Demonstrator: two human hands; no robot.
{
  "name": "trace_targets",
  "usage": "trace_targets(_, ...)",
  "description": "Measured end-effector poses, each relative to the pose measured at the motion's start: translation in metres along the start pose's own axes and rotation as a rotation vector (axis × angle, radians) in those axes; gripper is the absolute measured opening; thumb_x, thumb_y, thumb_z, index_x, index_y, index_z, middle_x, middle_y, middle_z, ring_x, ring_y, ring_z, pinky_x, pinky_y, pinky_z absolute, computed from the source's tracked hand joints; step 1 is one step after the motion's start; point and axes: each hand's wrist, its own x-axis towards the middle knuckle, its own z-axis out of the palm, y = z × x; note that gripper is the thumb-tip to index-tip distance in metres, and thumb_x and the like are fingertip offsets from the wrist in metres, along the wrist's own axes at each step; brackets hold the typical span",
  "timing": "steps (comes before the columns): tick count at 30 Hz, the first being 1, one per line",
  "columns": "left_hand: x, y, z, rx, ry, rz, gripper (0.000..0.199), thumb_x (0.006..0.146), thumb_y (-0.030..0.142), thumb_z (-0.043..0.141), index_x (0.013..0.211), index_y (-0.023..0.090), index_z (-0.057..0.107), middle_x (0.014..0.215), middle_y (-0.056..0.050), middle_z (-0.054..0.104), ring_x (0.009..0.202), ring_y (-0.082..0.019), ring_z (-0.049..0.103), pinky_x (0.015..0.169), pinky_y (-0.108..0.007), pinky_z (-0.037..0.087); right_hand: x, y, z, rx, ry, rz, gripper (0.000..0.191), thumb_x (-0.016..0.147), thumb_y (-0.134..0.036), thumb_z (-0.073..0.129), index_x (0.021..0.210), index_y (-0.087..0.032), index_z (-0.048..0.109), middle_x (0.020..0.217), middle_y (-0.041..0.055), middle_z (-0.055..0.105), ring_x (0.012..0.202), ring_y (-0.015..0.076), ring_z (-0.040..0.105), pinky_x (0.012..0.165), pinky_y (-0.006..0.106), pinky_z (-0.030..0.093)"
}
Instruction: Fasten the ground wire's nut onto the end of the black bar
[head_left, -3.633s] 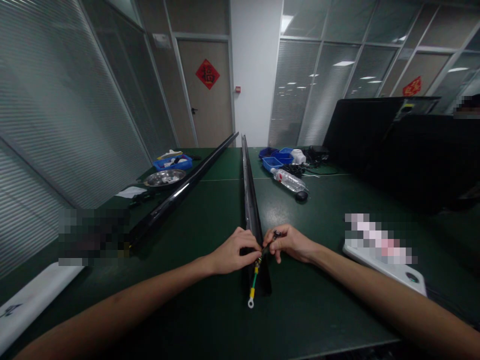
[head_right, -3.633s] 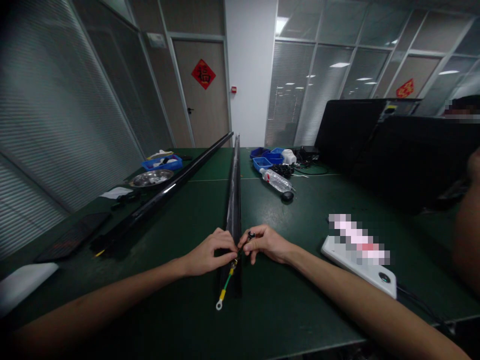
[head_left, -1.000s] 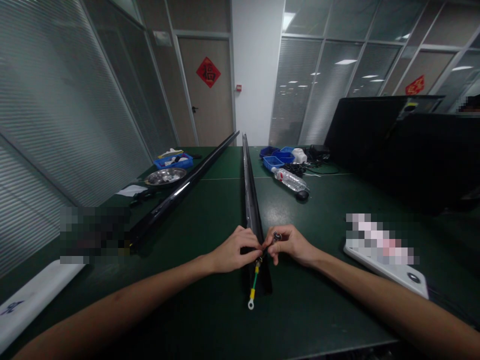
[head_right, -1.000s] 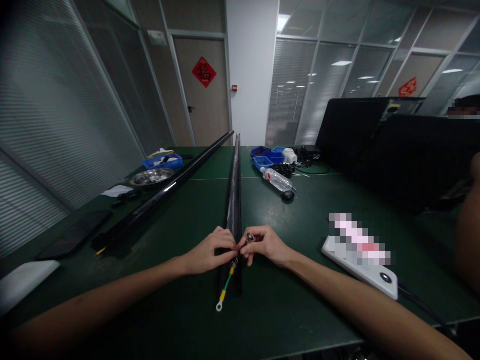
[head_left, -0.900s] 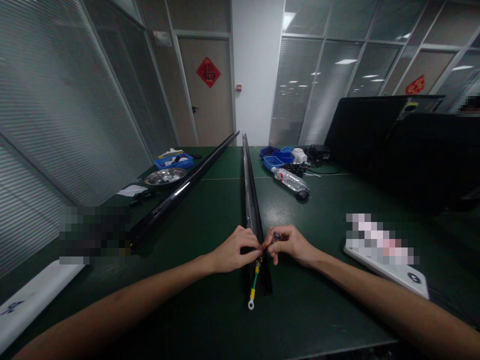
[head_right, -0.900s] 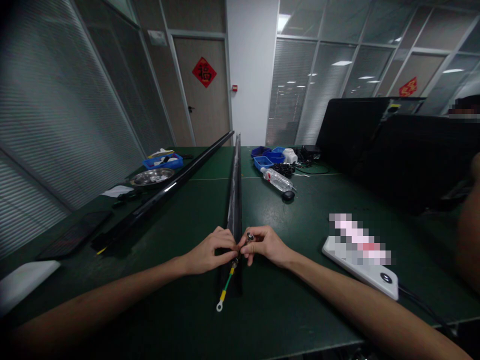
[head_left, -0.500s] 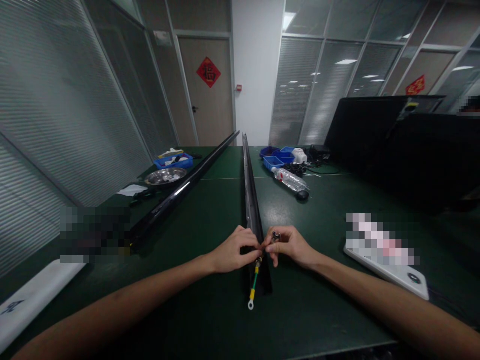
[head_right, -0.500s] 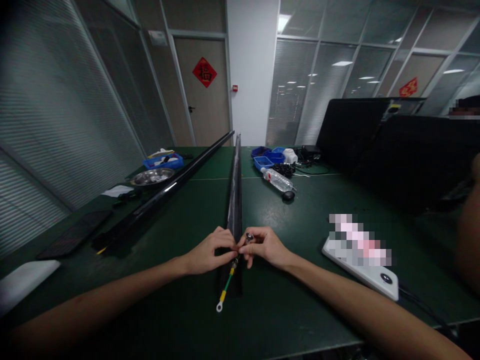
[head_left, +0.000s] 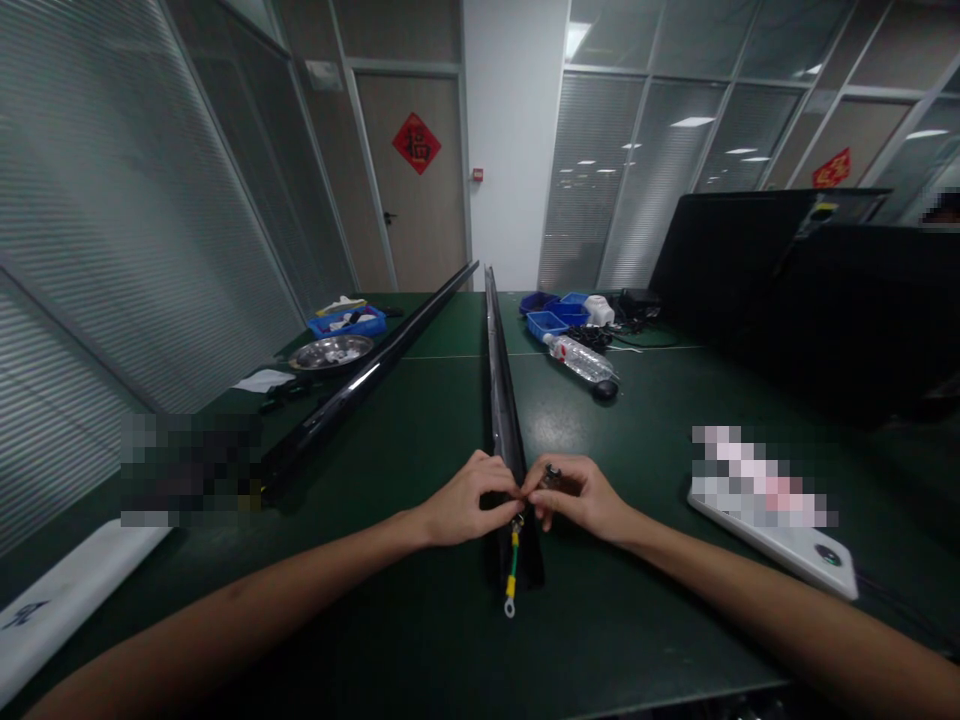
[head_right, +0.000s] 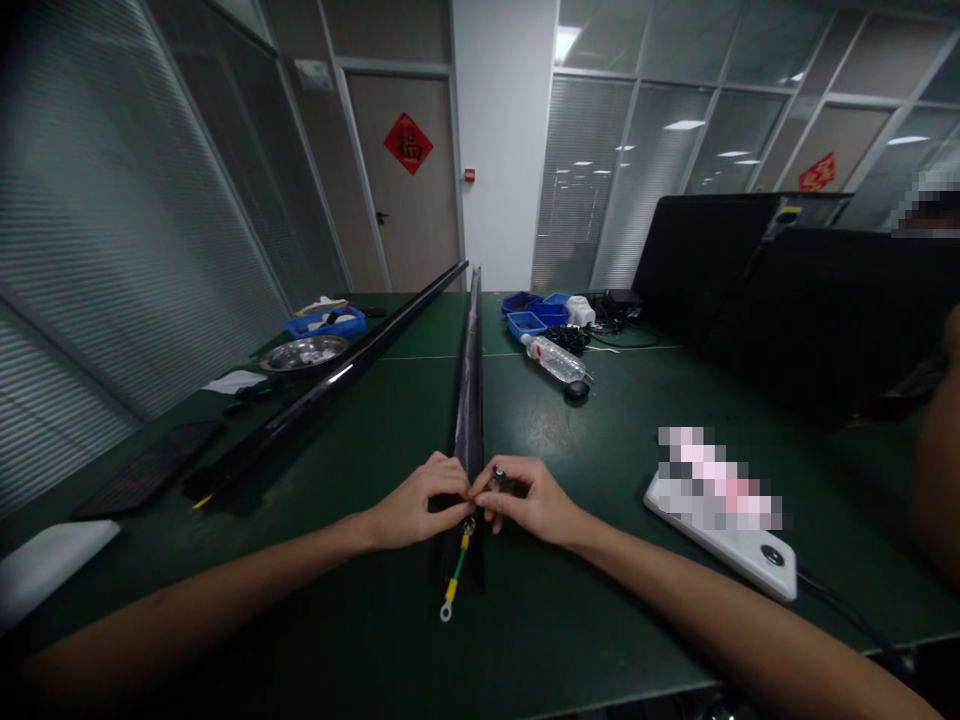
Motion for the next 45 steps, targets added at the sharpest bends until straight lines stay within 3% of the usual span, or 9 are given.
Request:
trace_targets(2,0.000,-0.002,0.000,0.005,-0.007,0.002,0.021,0.102,0.031,0.055,0.093,0.019,0.070,0.091,-0.001,0.071,0.093,-0.019,0.059,0.092,-0.034,0.034,-0.002,-0.004,-0.001,-0.214,-0.025,-0.092,0.021,0.097,-0.035,0.071,0.098,-0.015,0.076,0.095,0.0077,0.068,0.066,0.0136,0.066,0.059,0.025,0.059)
trace_targets(5,-0.001,-0.003,0.002,0.014,0.010,0.014,0.022,0.102,0.031,0.055,0.090,0.018,0.068,0.091,-0.002,0.070,0.093,-0.019,0.059,0.093,-0.034,0.033,-0.003,-0.008,-0.001,-0.429,-0.049,-0.177,0.024,0.103,-0.035,0.061,0.100,-0.015,0.074,0.088,0.0057,0.067,0.065,0.0134,0.064,0.064,0.025,0.054)
trace_targets(10,0.000,-0.001,0.003,0.013,0.050,0.022,0.025,0.102,0.033,0.055,0.086,0.018,0.068,0.090,-0.002,0.069,0.092,-0.018,0.059,0.092,-0.034,0.032,-0.006,-0.006,0.004,-0.521,-0.051,-0.199,0.029,0.110,-0.034,0.047,0.097,-0.016,0.066,0.065,-0.0025,0.059,0.056,0.0120,0.057,0.064,0.024,0.049)
trace_targets(16,0.000,0.000,0.001,0.002,0.041,0.028,0.023,0.102,0.031,0.055,0.089,0.018,0.069,0.092,-0.002,0.070,0.091,-0.018,0.059,0.092,-0.034,0.032,-0.007,-0.001,0.006,-0.552,-0.023,-0.230,0.030,0.109,-0.034,0.047,0.093,-0.016,0.065,0.064,-0.0023,0.058,0.057,0.0127,0.056,0.065,0.025,0.048)
trace_targets(22,0.000,0.000,0.001,-0.005,0.030,0.030,0.023,0.102,0.031,0.055,0.090,0.018,0.068,0.092,-0.002,0.070,0.092,-0.018,0.059,0.092,-0.035,0.033,-0.007,0.000,0.007,-0.562,0.000,-0.237,0.028,0.109,-0.033,0.048,0.094,-0.016,0.065,0.065,-0.0007,0.060,0.058,0.0147,0.058,0.064,0.026,0.049)
trace_targets(28,-0.001,-0.004,0.001,-0.003,-0.002,0.019,0.022,0.102,0.033,0.055,0.090,0.018,0.067,0.091,-0.002,0.069,0.093,-0.019,0.059,0.094,-0.035,0.034,-0.007,-0.003,0.010,-0.564,0.008,-0.264,0.025,0.106,-0.034,0.053,0.096,-0.016,0.067,0.078,0.0037,0.067,0.064,0.0149,0.061,0.066,0.026,0.051)
trace_targets(36,-0.001,-0.004,0.000,-0.022,-0.034,0.023,0.024,0.101,0.036,0.056,0.089,0.018,0.068,0.090,-0.003,0.069,0.095,-0.020,0.059,0.095,-0.035,0.032,-0.009,0.004,0.007,-0.269,-0.012,-0.041,0.026,0.097,-0.042,0.070,0.095,-0.015,0.069,0.068,-0.0023,0.063,0.042,0.0087,0.056,0.040,0.019,0.042)
trace_targets(45,-0.001,-0.005,0.001,-0.018,-0.044,0.024,0.025,0.101,0.036,0.055,0.088,0.019,0.068,0.090,-0.003,0.070,0.095,-0.021,0.058,0.095,-0.036,0.032,-0.009,0.009,0.006,-0.155,-0.019,0.037,0.028,0.091,-0.042,0.077,0.094,-0.015,0.069,0.067,-0.0032,0.063,0.044,0.0091,0.061,0.039,0.016,0.048)
